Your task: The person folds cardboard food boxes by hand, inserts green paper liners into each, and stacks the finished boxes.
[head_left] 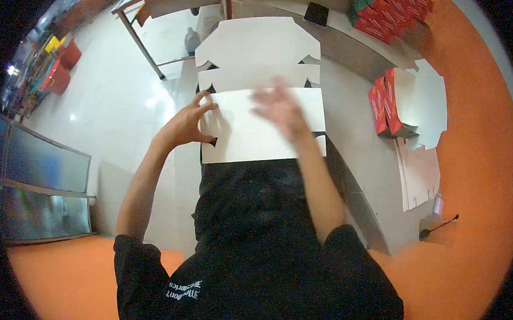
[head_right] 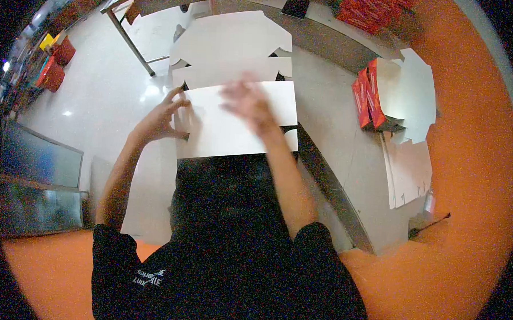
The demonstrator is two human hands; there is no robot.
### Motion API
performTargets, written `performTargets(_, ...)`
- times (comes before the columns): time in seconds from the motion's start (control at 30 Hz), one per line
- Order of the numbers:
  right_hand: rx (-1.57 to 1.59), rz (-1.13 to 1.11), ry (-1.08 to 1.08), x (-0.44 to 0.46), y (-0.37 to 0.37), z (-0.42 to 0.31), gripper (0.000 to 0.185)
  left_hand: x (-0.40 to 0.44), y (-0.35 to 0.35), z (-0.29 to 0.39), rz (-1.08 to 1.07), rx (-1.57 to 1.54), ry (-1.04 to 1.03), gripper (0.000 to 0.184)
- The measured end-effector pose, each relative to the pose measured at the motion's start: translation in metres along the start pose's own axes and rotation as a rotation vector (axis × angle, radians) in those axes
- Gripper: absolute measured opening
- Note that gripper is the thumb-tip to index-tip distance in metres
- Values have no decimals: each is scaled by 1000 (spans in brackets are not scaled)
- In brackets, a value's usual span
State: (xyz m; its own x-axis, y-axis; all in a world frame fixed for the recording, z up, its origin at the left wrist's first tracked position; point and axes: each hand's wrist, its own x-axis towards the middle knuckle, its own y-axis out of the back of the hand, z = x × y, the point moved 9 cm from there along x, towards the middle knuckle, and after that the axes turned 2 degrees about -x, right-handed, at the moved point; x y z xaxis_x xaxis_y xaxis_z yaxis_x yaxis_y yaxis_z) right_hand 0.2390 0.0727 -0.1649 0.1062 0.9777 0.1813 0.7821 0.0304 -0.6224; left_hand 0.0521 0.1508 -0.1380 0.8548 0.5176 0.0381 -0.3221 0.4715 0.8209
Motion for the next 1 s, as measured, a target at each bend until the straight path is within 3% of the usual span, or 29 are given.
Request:
performTargets(0.03,-661,397,151,-11,46,-45,40,-2,1,2,5,-6,-2,78)
performTargets(0.2,-1263,1068,712,-68,19,-152,27,-3,2,10,24,-12,9,77)
performTargets(0.23,-916,767,536,-37,-8,-117,21,-3,1,10,20,-15,12,77)
performTargets(0.3,-351,157,68,14,-49,-6,36,0,2,9,18,-17,8,77)
performTargets(0.33,-70,33,-248,18,-57,47,46,-1,2,5,20,-21,5,77)
performTargets(0.37,-17,72,-224,14,-49,52,50,-2,1,4,19,-26,2,77)
performTargets(0.47,-45,460,-18,-19,24,-12,53,-6,1,4,31,-10,34,77)
performTargets(0.5,-126,677,182,-41,55,-50,42,-6,1,4,23,-19,47,77)
performTargets(0.53,-840,966,219,-70,93,-101,28,-5,2,4,20,-27,60,76)
performTargets(0.57,-1287,1374,719,-106,92,-148,21,-5,2,4,14,-33,71,76)
performTargets(0.67,-1217,1113,758,-94,62,-156,25,-4,3,8,36,-36,27,76)
performTargets(0.73,-915,576,445,-52,3,-102,26,-5,3,10,36,-34,-7,76)
performTargets(0.8,-546,-13,-97,-30,-52,-30,27,-5,4,9,33,-35,-28,78)
performTargets(0.9,-220,413,61,-25,34,-35,31,-6,1,2,13,-26,-13,83)
performTargets(0.93,-376,561,217,-35,52,-63,30,-4,1,2,9,-6,8,83)
performTargets(1.0,-1056,756,378,-69,59,-116,28,-6,-2,-1,-6,0,35,84)
